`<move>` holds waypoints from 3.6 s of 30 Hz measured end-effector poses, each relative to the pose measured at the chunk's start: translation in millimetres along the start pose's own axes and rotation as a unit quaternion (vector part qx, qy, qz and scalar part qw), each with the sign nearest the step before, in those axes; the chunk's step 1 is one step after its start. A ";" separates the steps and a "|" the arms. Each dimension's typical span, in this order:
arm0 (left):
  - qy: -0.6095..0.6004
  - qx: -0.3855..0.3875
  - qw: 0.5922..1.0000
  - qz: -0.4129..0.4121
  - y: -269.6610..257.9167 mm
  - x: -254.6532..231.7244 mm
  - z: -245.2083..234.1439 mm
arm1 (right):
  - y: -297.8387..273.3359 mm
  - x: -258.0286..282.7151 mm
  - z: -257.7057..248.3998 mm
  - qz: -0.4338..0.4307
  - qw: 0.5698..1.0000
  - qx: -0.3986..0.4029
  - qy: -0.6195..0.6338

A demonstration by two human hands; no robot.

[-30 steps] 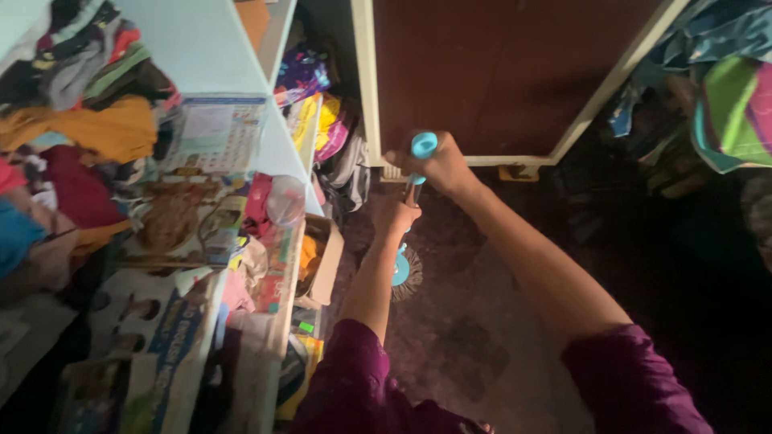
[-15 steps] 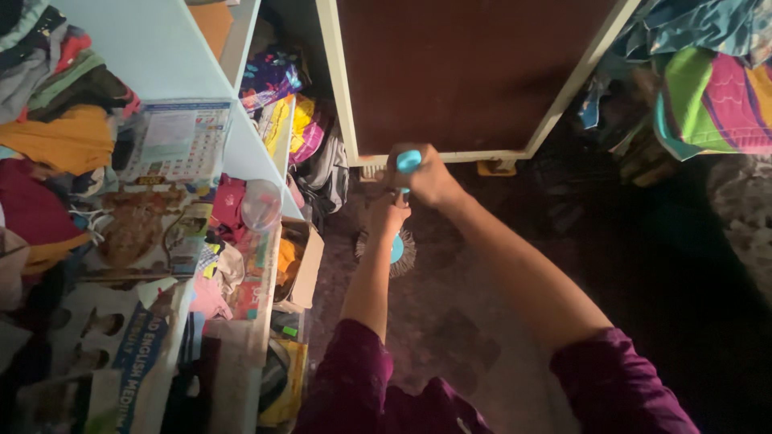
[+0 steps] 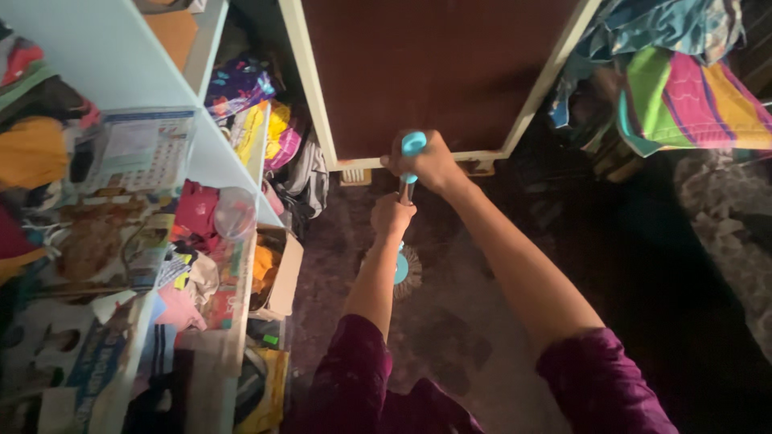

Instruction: The person cleans a spray mop by spraying water from its nozzle onto the floor and then scrubbing the floor area near a wardrobe and a bed with the mop's head.

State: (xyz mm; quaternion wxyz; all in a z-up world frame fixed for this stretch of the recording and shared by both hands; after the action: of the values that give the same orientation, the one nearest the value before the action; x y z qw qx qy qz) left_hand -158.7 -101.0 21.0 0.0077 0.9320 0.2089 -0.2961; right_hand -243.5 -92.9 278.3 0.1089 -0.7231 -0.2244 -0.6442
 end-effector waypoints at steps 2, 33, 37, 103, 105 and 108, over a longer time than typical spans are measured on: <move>0.004 -0.031 0.999 0.022 2.9 -0.3 12.9 | -8.5 3.7 -1.3 -0.028 1.000 0.005 -0.013; -0.039 -0.037 0.998 0.022 -21.4 -75.2 66.4 | -60.4 -24.6 -82.0 0.014 0.999 -0.003 0.039; -0.017 0.021 0.998 0.057 -32.9 -83.4 67.3 | -77.8 -34.7 -88.8 0.005 0.997 -0.013 0.075; 0.000 0.096 0.995 -0.013 2.8 -157.2 103.6 | -5.6 -65.2 -188.3 -0.049 0.983 -0.109 0.142; 0.009 0.089 0.996 -0.020 2.4 -154.8 114.8 | -10.7 -65.7 -190.9 -0.055 0.983 -0.095 0.148; 0.027 0.030 0.999 -0.011 3.2 -155.4 130.4 | -16.0 -66.4 -198.6 -0.049 0.983 -0.075 0.162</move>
State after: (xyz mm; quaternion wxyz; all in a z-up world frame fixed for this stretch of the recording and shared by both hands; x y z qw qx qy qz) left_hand -343.5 -181.7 -0.6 -0.0292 0.9372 0.2098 -0.2770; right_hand -430.8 -179.9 240.2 0.0576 -0.6034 -0.1896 -0.7724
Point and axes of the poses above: each hand's wrist, its own y-axis towards the middle knuckle, its own z-axis out of the palm, x = y × z, the point moved 4 cm from there along y, towards the middle knuckle, and after that the axes turned 12 degrees about y, right-handed, at the moved point
